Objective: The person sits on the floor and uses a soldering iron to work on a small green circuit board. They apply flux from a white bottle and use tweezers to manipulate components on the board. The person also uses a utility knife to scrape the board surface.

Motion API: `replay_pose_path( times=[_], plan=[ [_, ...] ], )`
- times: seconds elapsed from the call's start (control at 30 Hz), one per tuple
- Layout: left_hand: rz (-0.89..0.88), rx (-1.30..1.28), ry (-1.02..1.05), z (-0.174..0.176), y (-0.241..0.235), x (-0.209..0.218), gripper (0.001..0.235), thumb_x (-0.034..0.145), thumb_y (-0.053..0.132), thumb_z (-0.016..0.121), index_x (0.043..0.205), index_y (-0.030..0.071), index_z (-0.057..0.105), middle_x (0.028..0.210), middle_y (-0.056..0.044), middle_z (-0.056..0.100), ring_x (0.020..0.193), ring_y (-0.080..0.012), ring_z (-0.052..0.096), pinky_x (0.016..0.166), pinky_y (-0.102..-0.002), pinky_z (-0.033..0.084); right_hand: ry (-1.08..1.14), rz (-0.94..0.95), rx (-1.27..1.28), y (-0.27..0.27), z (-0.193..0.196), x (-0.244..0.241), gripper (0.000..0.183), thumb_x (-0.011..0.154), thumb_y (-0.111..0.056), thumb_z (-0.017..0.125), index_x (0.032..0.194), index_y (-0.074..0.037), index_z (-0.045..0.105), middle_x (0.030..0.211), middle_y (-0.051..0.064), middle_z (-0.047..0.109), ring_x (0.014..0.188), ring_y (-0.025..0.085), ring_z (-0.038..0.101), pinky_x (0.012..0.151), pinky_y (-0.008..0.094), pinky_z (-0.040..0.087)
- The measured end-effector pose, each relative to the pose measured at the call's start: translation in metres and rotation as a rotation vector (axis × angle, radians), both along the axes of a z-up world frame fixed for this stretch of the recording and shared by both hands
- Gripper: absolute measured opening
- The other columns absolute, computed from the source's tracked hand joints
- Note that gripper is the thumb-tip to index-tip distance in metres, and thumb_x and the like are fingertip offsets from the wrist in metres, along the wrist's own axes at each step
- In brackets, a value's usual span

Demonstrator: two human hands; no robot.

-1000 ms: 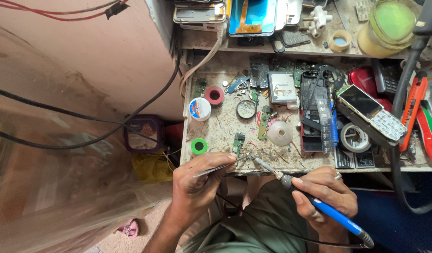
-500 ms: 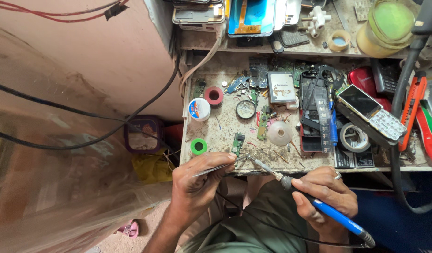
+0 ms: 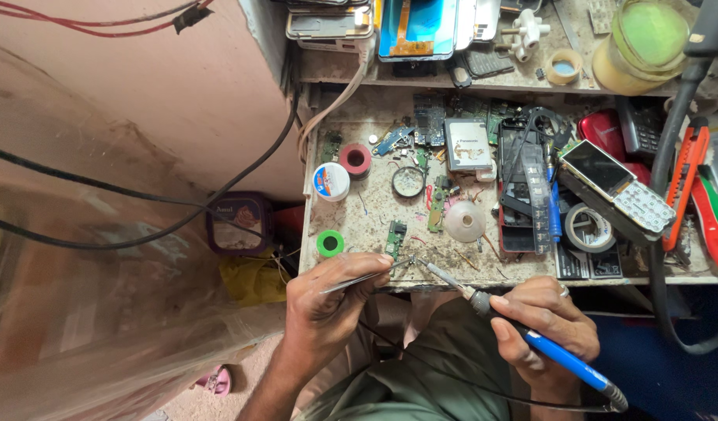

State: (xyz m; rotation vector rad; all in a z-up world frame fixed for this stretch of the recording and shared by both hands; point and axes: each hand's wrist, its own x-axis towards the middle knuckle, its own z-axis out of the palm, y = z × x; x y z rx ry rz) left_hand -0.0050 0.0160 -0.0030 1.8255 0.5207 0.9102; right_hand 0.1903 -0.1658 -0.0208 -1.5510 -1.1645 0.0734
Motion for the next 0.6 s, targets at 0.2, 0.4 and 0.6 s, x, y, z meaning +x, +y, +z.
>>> replay_pose_path(
  times=[0.2,0.4,0.6],
  plan=[
    [0.011,0.015,-0.004,0.0003,0.0,0.0008,0.023,0.088,-0.006,0.077,0.107,0.004,0.073,0.106,-0.006,0.079,0.101,-0.0181,0.078,0.086,-0.028,0.063,-0.05,0.001,-0.002,0.0017,0.0016,0.0012,0.018,0.078,-0.009,0.076,0.096,-0.006,0.074,0.084,0.0,0.066,0.073,0.014,0.065,0.073,0.027,0.051],
    [0.012,0.023,-0.003,0.0019,-0.0001,0.0011,0.023,0.087,-0.007,0.077,0.107,0.004,0.073,0.106,-0.007,0.078,0.101,-0.0188,0.078,0.086,-0.028,0.062,-0.047,0.004,-0.002,0.0024,0.0015,0.0004,0.017,0.079,-0.01,0.076,0.095,-0.006,0.074,0.084,0.001,0.067,0.073,0.014,0.065,0.072,0.027,0.051],
    [0.001,0.015,-0.019,0.0025,0.0004,0.0004,0.024,0.087,-0.008,0.076,0.108,0.004,0.072,0.105,-0.007,0.078,0.1,-0.0187,0.078,0.085,-0.028,0.062,-0.04,0.006,0.011,0.0024,0.0014,0.0006,0.015,0.081,-0.011,0.075,0.096,-0.006,0.074,0.085,0.002,0.067,0.073,0.014,0.066,0.072,0.027,0.052]
  ],
)
